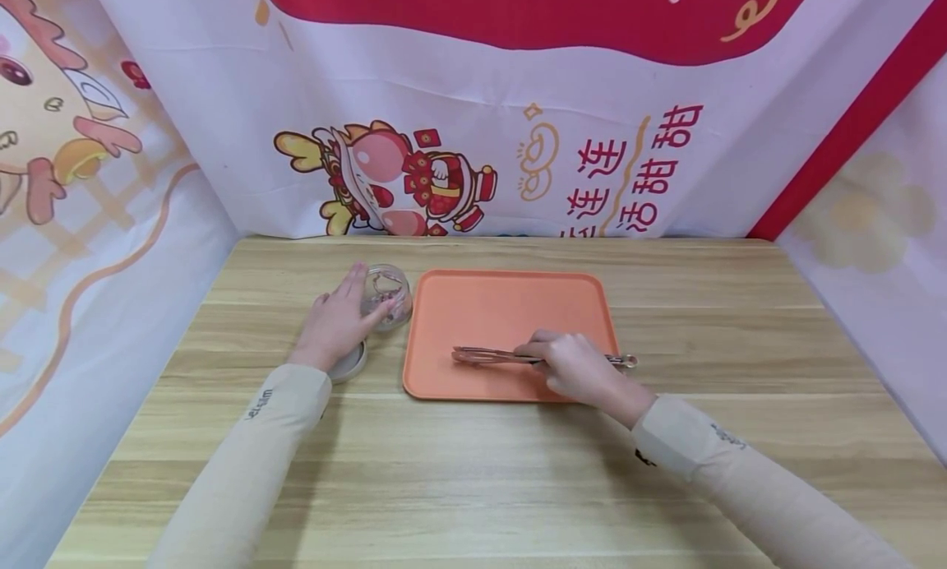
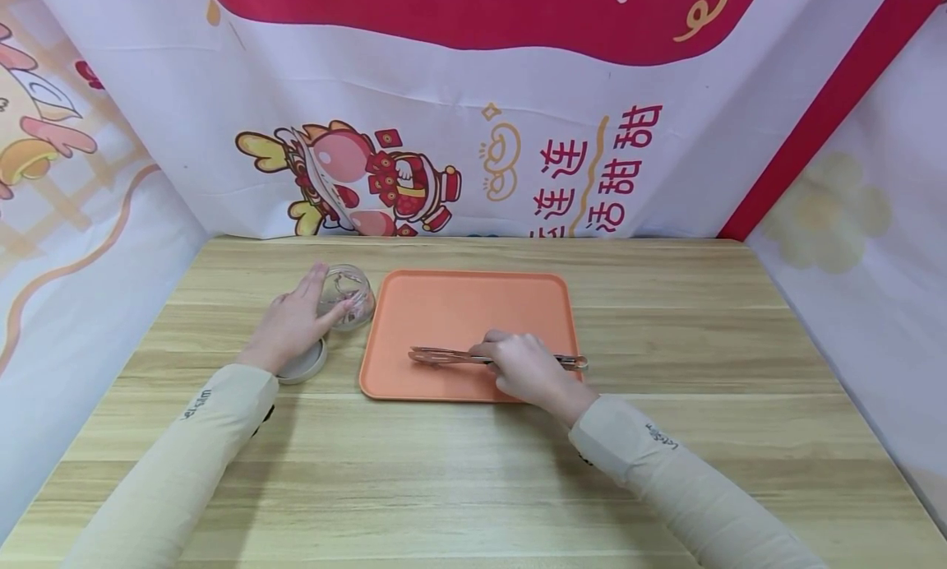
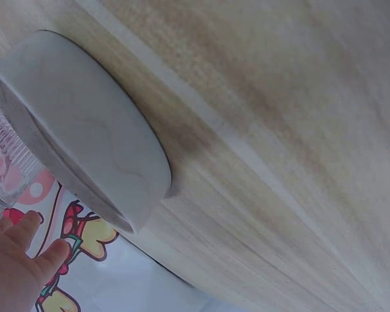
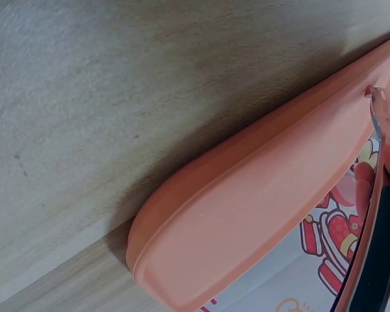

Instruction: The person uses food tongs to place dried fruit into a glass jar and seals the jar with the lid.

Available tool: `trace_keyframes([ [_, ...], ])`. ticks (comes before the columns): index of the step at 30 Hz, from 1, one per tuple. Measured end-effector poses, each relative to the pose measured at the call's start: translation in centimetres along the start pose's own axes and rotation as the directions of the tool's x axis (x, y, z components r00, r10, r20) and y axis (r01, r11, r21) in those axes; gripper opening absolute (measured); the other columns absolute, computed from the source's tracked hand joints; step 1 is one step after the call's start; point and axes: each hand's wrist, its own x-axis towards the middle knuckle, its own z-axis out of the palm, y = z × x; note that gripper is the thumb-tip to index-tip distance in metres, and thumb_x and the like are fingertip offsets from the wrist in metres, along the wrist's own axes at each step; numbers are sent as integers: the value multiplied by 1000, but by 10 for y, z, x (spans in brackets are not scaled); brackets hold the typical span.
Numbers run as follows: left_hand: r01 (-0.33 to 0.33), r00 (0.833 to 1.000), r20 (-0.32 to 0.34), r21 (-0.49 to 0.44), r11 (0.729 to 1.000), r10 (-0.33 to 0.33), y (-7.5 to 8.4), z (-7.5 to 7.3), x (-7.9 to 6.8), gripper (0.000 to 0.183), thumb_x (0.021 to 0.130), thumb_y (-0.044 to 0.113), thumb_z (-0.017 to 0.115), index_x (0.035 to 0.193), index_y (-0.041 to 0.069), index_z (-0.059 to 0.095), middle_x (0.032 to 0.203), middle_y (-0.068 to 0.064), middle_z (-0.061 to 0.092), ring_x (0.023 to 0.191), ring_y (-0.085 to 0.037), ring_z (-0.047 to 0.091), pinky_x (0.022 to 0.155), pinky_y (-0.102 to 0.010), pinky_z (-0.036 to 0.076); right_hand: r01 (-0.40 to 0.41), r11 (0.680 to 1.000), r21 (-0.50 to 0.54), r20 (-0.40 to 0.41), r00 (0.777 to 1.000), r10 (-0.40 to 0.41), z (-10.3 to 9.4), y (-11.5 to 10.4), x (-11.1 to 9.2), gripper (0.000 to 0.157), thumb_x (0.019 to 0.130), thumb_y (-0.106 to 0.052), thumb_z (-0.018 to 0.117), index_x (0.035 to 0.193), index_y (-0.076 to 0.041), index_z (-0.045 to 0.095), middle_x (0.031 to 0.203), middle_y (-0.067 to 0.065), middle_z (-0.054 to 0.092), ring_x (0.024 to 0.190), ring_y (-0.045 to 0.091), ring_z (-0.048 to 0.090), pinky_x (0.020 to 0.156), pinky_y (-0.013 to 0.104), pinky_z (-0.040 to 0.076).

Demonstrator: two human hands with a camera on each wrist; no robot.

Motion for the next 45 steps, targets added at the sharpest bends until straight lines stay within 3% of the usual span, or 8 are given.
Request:
trace_keyframes([
  [12, -1, 1000, -5, 2, 1000, 1, 0, -1, -1, 91, 93, 69, 26, 154, 6, 1, 162, -16, 5, 147, -37, 16, 115, -63, 19, 18, 1000, -15, -28, 999, -19, -2, 1, 2, 27, 83, 1, 69, 104, -15, 75, 87, -3, 69, 65, 6, 59, 56, 17, 51],
  [30, 6, 1000, 1, 0, 1000, -6, 2, -1, -1, 92, 93, 69, 27, 154, 5, 2, 162, -16, 6, 148, -37, 16, 115, -63, 19, -4, 1000, -24, -172, 985, -1, -25, 1, 21, 27, 82, 3, 68, 105, -10, 73, 90, 2, 70, 73, 15, 67, 60, 31, 57],
  [37, 3, 1000, -5, -12, 1000, -3, 2, -2, -1, 90, 94, 68, 29, 154, 5, 4, 162, -16, 7, 148, -37, 16, 115, -63, 18, 1, 1000, -24, -216, 976, -6, -35, -5, 33, 27, 83, 1, 68, 107, -11, 73, 91, 4, 71, 72, 17, 68, 57, 31, 55],
  [45, -3, 1000, -6, -12, 1000, 3, 0, -2, 0, 90, 94, 66, 30, 154, 6, 1, 162, -16, 6, 148, -36, 15, 114, -64, 19, 28, 999, -41, -271, 962, -38, -40, -15, 52, 28, 86, 2, 64, 109, -12, 72, 88, 4, 69, 64, 17, 64, 46, 25, 43],
])
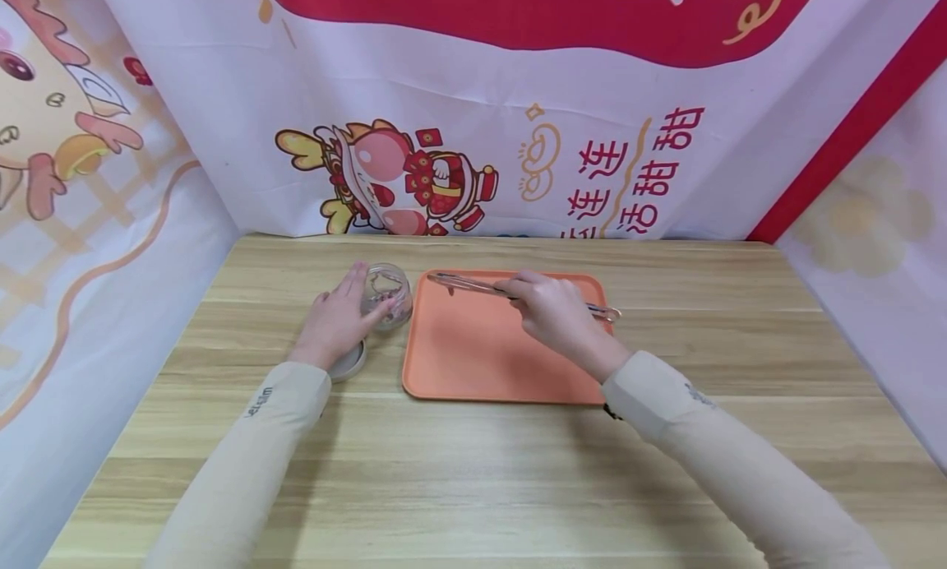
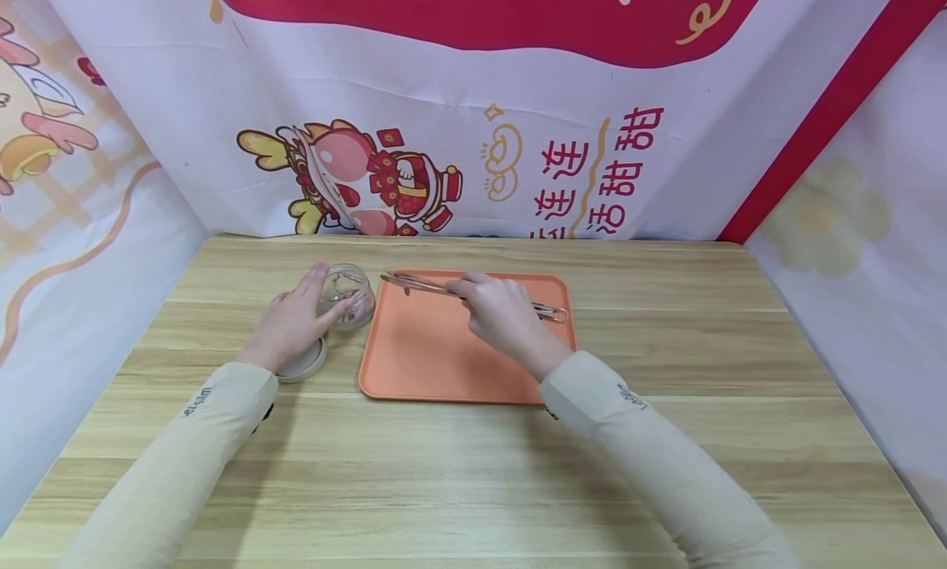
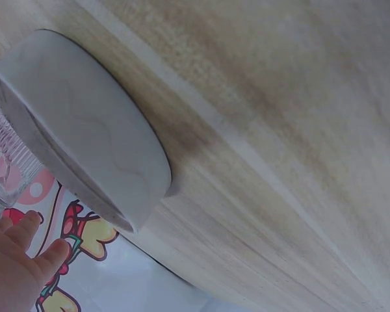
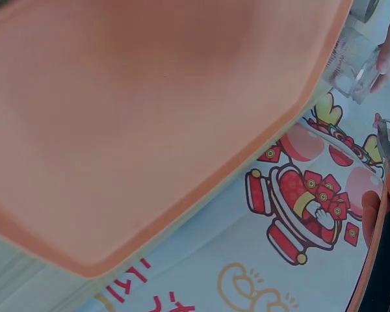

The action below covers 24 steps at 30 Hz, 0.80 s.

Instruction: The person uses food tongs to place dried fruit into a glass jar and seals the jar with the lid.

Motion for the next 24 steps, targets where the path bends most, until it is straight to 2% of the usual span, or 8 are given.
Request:
trace_keyframes([
  [7, 7, 1000, 20, 11, 1000, -7, 1, -1, 0, 92, 93, 69, 27, 154, 7, -3, 162, -15, 3, 149, -35, 12, 115, -64, 18, 16, 1000, -17, -41, 999, -17, 4, -11, 18, 28, 87, 1, 63, 109, -13, 73, 90, 3, 70, 71, 16, 68, 49, 27, 49],
  [14, 8, 1000, 16, 6, 1000, -8, 2, -1, 0, 90, 94, 66, 29, 154, 7, -1, 162, -16, 5, 148, -36, 14, 115, -64, 19, 43, 998, -38, -80, 996, -46, 11, -23, 33, 29, 87, 1, 61, 109, -14, 72, 94, 1, 71, 77, 14, 69, 49, 26, 50],
  [24, 7, 1000, -6, -6, 1000, -7, 1, 1, 2, 89, 94, 67, 31, 155, 8, 2, 162, -16, 8, 147, -37, 18, 114, -64, 21, 42, 997, -69, -13, 999, -43, 29, -39, 43, 36, 87, 2, 60, 117, -16, 69, 97, 1, 70, 70, 13, 66, 47, 22, 47],
])
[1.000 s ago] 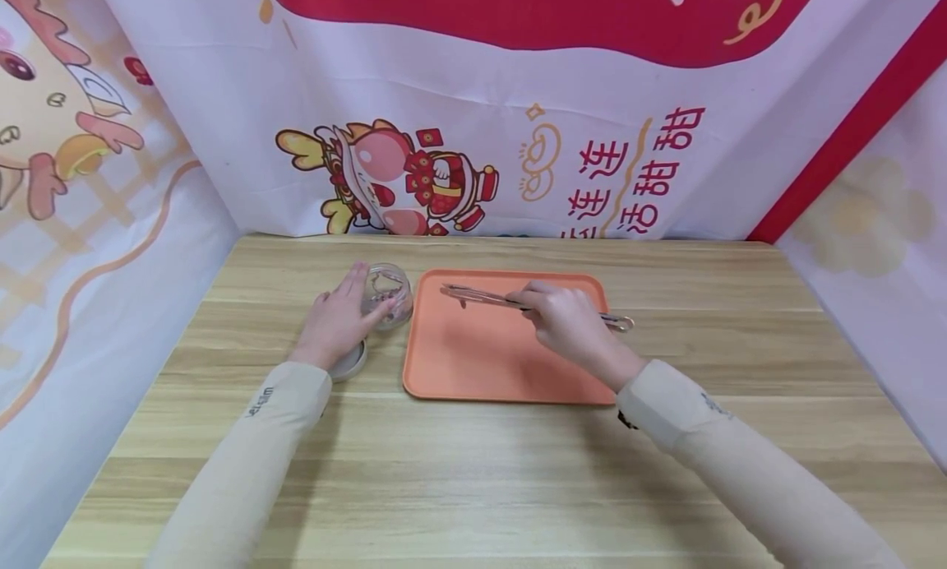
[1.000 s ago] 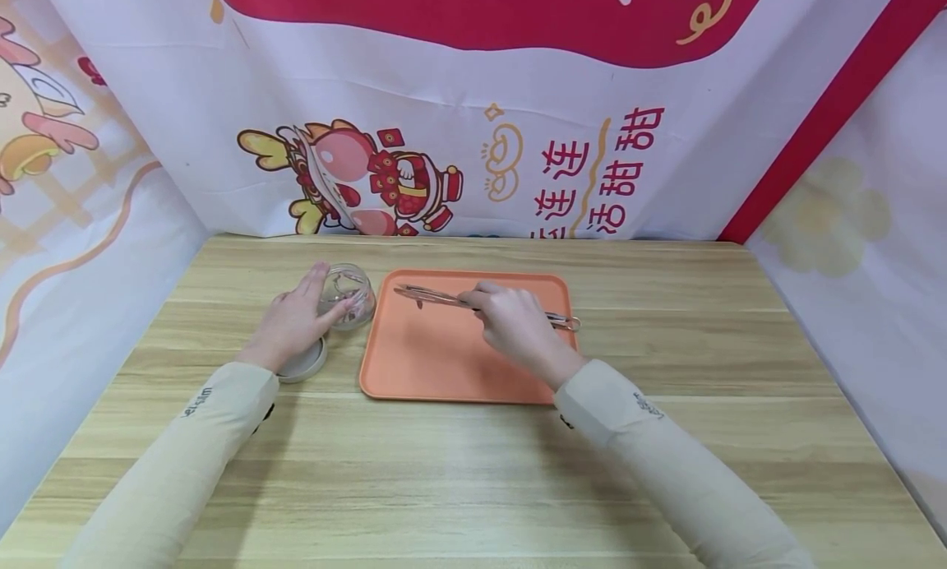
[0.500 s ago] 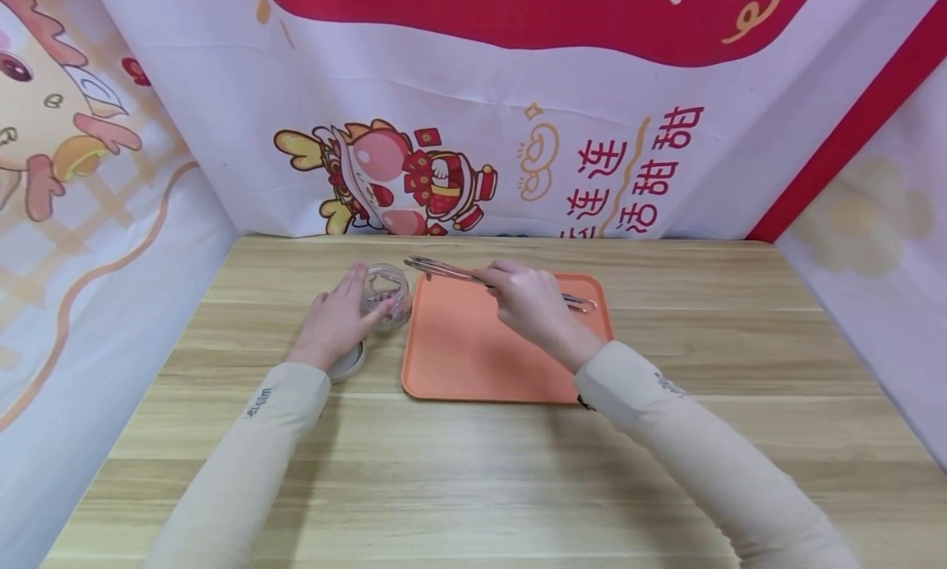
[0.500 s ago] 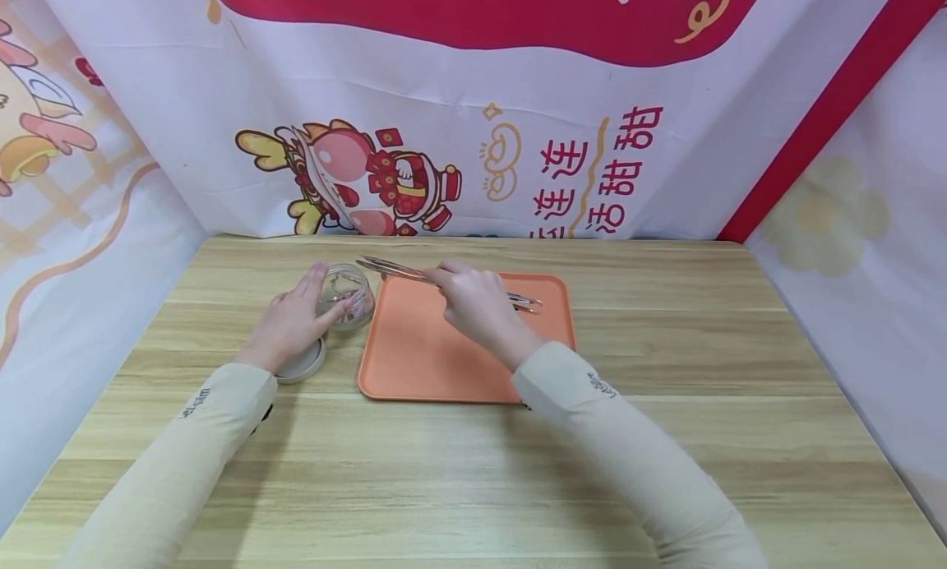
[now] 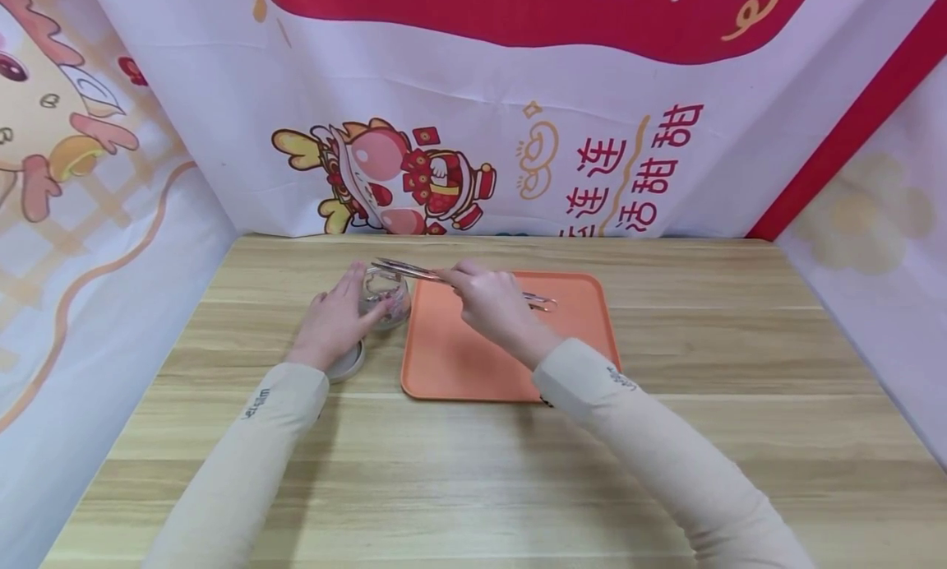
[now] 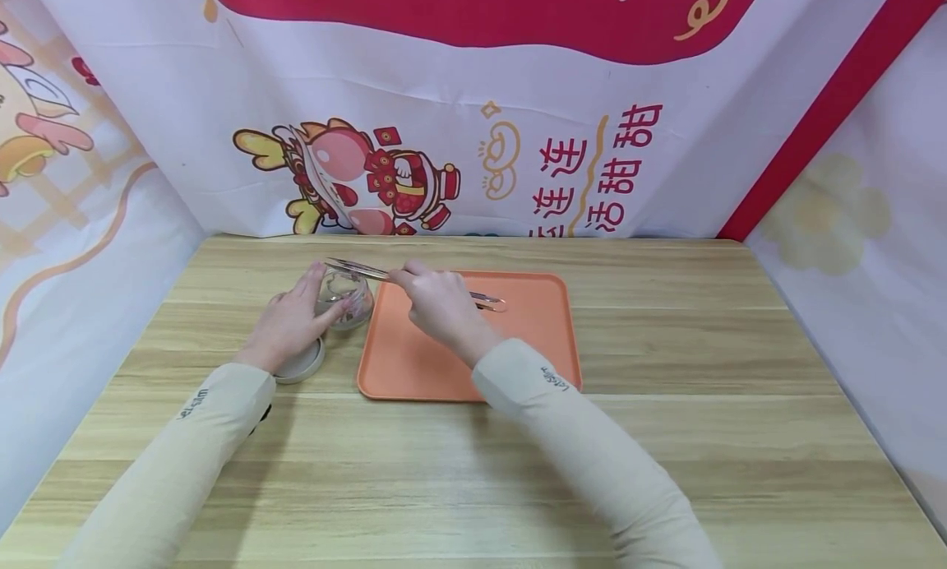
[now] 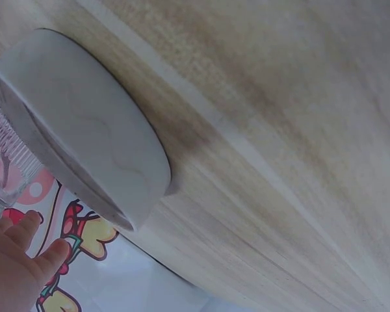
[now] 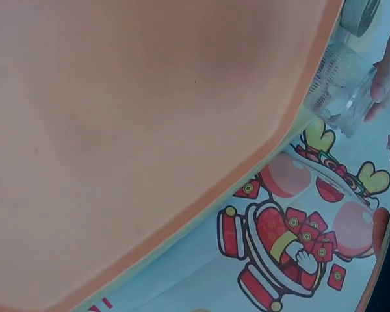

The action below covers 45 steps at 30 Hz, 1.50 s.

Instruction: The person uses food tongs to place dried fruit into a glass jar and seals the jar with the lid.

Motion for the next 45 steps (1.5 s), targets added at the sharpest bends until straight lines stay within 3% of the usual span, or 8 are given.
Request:
trace_keyframes([
  [7, 2, 1000, 11, 5, 1000, -2, 0, -1, -1, 90, 93, 67, 30, 155, 9, 0, 162, -16, 7, 147, -37, 18, 114, -64, 21, -16, 1000, -6, 62, 998, 16, 12, -6, 3, 40, 86, 4, 59, 121, -15, 67, 102, 2, 68, 61, 14, 58, 44, 20, 40],
  [22, -1, 1000, 8, 30, 1000, 1, -1, 0, 0, 93, 93, 70, 26, 154, 4, 3, 161, -16, 8, 147, -36, 18, 114, -63, 22, -31, 999, -31, 93, 995, 34, 25, -7, 1, 43, 83, 5, 61, 120, -17, 67, 107, 2, 67, 54, 12, 50, 43, 17, 25],
  [28, -1, 1000, 6, 20, 1000, 1, 1, 0, 0, 92, 93, 69, 28, 154, 5, 4, 162, -16, 7, 147, -36, 18, 114, -63, 22, -47, 998, -36, 110, 993, 50, 27, -7, 2, 41, 85, 2, 61, 122, -16, 65, 106, 2, 67, 56, 13, 53, 43, 19, 32],
  [38, 3, 1000, 8, 17, 1000, -3, 2, -2, -1, 90, 94, 66, 31, 154, 6, 4, 162, -16, 8, 147, -36, 18, 114, -63, 22, -40, 999, -22, 60, 997, 41, 29, -6, 0, 38, 88, -4, 63, 125, -11, 63, 111, 4, 66, 68, 15, 65, 48, 25, 49],
  [45, 6, 1000, 22, 17, 1000, -6, 2, -3, -2, 91, 94, 67, 31, 154, 5, 2, 162, -16, 7, 148, -36, 16, 114, -64, 21, -52, 999, -13, 23, 998, 52, 26, -2, -3, 42, 88, -3, 61, 129, -10, 61, 112, 5, 65, 77, 15, 67, 53, 26, 52],
])
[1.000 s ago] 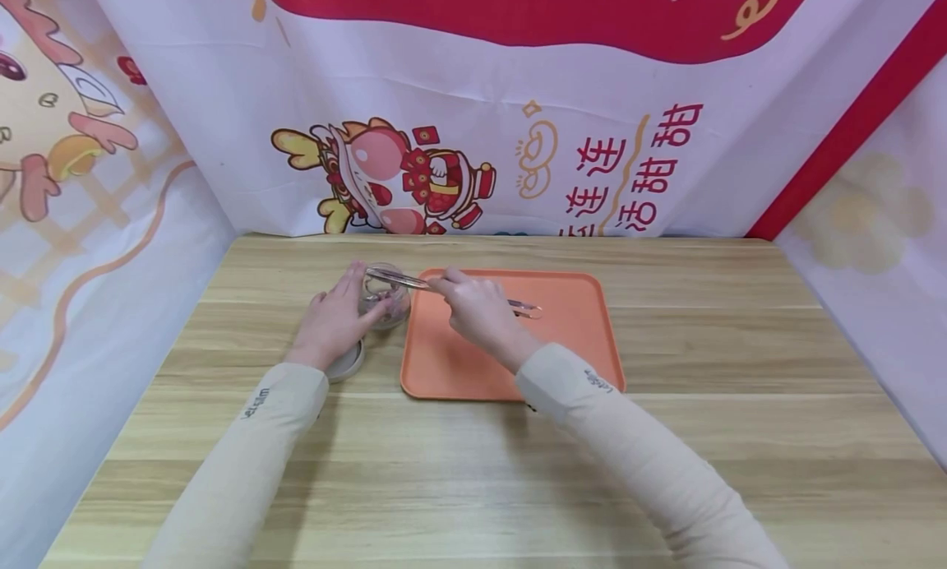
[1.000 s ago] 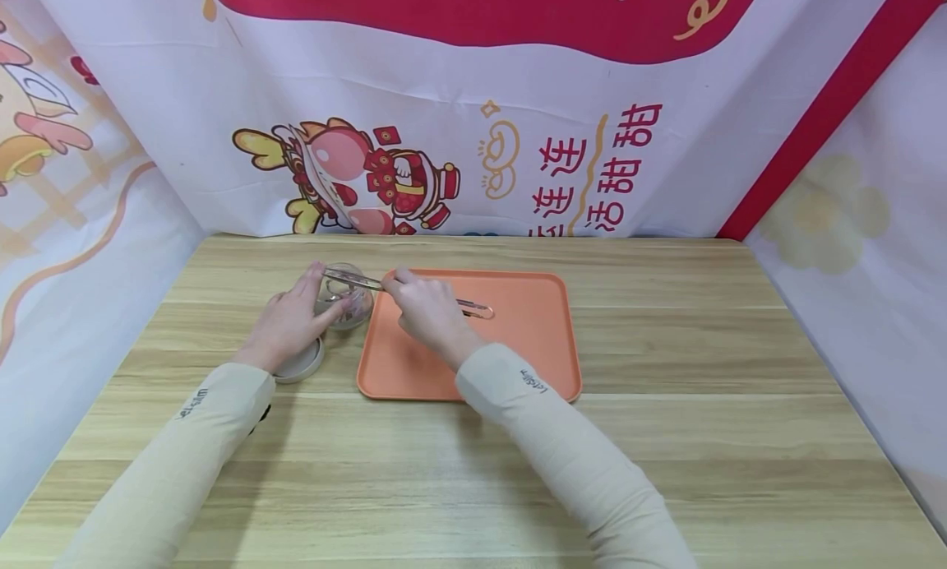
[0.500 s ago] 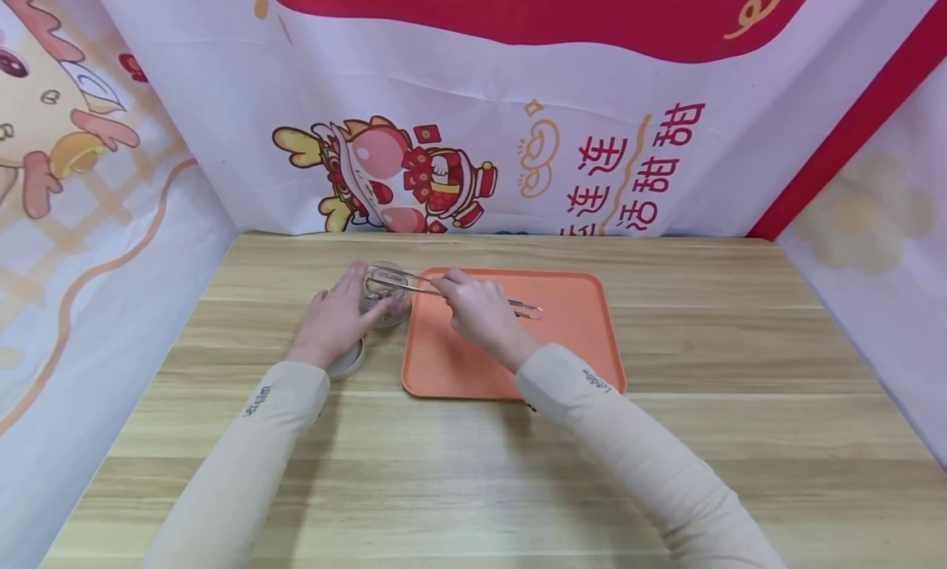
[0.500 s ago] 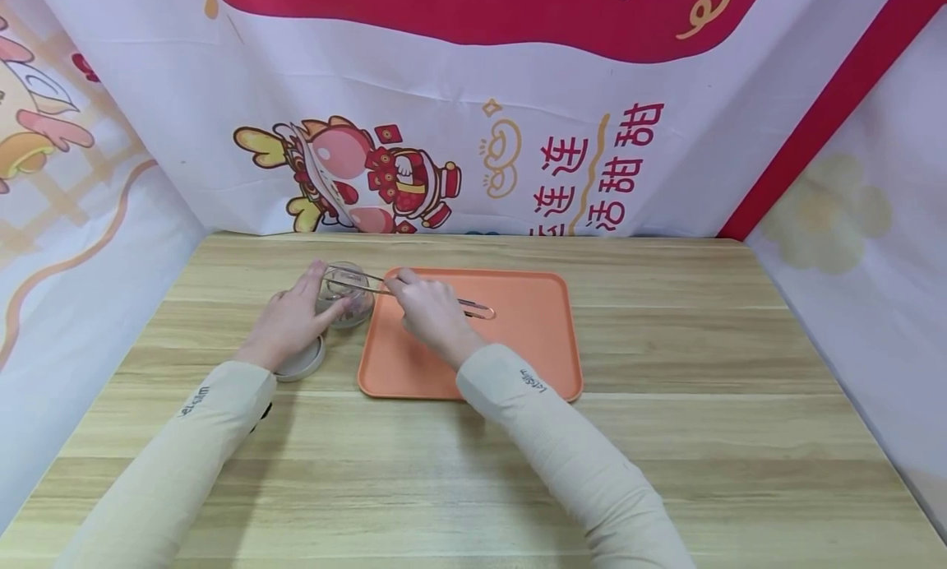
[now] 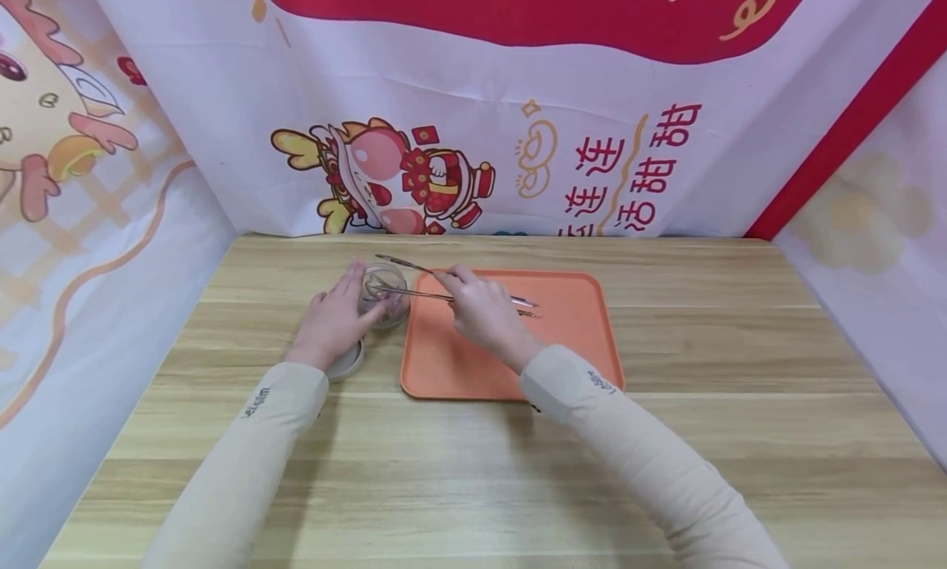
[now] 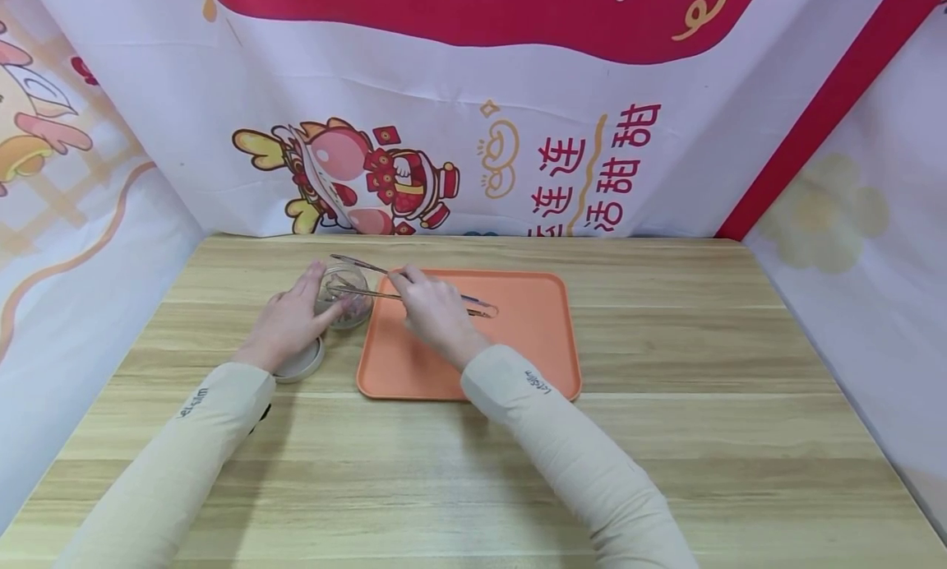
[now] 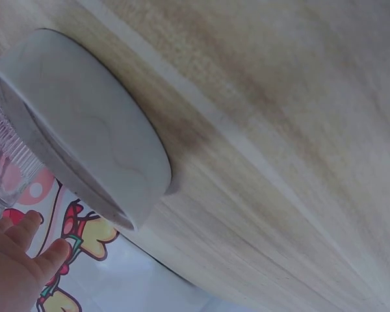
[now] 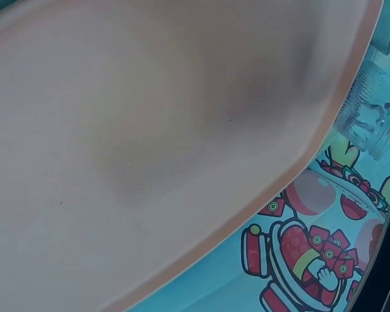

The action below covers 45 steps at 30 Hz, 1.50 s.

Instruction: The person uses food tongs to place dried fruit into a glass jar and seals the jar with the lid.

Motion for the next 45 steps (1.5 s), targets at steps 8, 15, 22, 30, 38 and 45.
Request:
trace_keyframes([
  [8, 1, 1000, 4, 0, 1000, -1, 0, 0, 0, 91, 94, 67, 30, 154, 5, 2, 162, -16, 5, 148, -37, 15, 114, -64, 19, -63, 998, 32, -5, 998, 63, -8, 9, -2, 46, 88, -5, 63, 133, -12, 56, 119, 6, 62, 94, 20, 66, 62, 31, 56],
  [15, -5, 1000, 6, 11, 1000, 5, 0, 0, -1, 92, 93, 69, 27, 154, 5, 2, 162, -17, 5, 148, -37, 13, 115, -65, 18, -116, 993, 14, -31, 993, 117, -16, 23, -9, 50, 86, -10, 67, 134, -12, 55, 123, 6, 61, 98, 21, 67, 65, 34, 58],
  [22, -2, 1000, 19, -2, 1000, 2, 2, -1, -2, 92, 93, 69, 26, 154, 6, -2, 162, -17, 3, 148, -37, 12, 115, -65, 16, -205, 979, 6, -31, 978, 205, -24, 44, -22, 53, 85, -14, 69, 136, -12, 53, 122, 8, 60, 83, 19, 66, 60, 33, 57],
  [30, -4, 1000, 10, 10, 1000, 3, 1, -1, -2, 93, 93, 69, 25, 154, 4, 0, 161, -18, 4, 148, -38, 14, 115, -65, 18, -278, 960, 22, -97, 956, 279, -33, 76, -38, 55, 84, -14, 70, 136, -12, 52, 121, 11, 59, 74, 22, 61, 52, 36, 50],
  [38, -3, 1000, 5, 7, 1000, 3, 1, -1, -3, 92, 93, 69, 26, 154, 4, 0, 161, -18, 5, 147, -38, 16, 115, -64, 18, -387, 916, 109, -81, 914, 396, -40, 106, -49, 58, 82, -8, 70, 137, -9, 50, 127, 15, 55, 89, 33, 63, 75, 47, 54],
  [45, -6, 1000, 2, 3, 1000, 6, 0, 0, -1, 92, 94, 68, 27, 154, 4, 0, 161, -17, 4, 147, -38, 16, 115, -64, 18, -455, 882, 121, -83, 881, 466, -48, 132, -65, 59, 81, -5, 66, 137, -6, 49, 130, 17, 56, 108, 39, 60, 81, 53, 52],
])
